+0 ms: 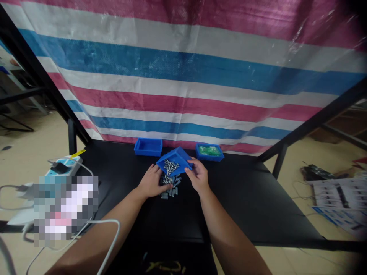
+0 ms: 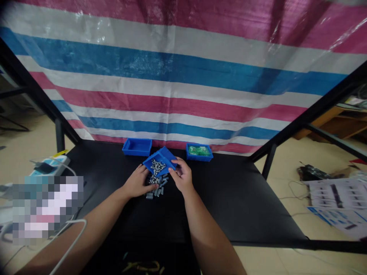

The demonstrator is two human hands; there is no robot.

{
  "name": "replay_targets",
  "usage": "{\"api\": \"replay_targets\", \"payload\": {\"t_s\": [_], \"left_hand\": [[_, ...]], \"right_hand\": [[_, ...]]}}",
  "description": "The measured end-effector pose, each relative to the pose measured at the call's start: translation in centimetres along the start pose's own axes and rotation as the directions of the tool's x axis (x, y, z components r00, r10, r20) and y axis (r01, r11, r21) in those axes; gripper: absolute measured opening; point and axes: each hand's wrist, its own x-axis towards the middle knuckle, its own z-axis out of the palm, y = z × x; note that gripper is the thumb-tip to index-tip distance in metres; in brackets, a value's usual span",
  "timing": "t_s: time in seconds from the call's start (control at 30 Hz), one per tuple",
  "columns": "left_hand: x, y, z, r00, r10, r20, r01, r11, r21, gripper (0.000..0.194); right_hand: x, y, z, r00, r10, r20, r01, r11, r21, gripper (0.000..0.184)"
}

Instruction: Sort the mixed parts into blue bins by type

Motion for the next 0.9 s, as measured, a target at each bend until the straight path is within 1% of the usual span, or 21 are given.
{"api": "replay_targets", "payload": {"t_s": [0.3, 0.4, 0.6, 0.77, 0.9], "left_hand": [[0.0, -0.1, 0.1, 1.000, -0.001, 0.000, 0.001, 1.000, -0.003, 0.088], [0.0, -0.1, 0.2, 1.000, -0.006, -0.002, 0.006, 1.000, -0.001, 0.088], [0.0, -0.3, 0.4, 0.999, -0.041, 0.024, 0.041, 0.999, 0.029, 0.098], [0.0, -0.3, 0.5, 0.999, -0.041, 0.025, 0.041, 0.999, 0.029, 0.095], [0.0, -0.2, 0.4, 0.999, -0.043, 0.028, 0.042, 0.999, 0.032, 0.092]], "right_hand": [[0.0, -0.2, 0.2, 1.000, -0.012, -0.025, 0.012, 1.000, -0.007, 0.031], [0.1, -0.2, 0.3, 0.998, -0.005, -0.057, 0.003, 1.000, -0.030, 0.032], [0.3, 0.4, 0.2, 0.989, 0.022, -0.148, -0.031, 0.998, -0.055, 0.035], [0.5, 0.8, 0.2, 0.975, 0.033, -0.219, -0.047, 0.997, -0.058, 0.039], [0.5, 0.8, 0.4, 0.976, -0.006, -0.219, -0.012, 0.997, -0.080, 0.037]]}}
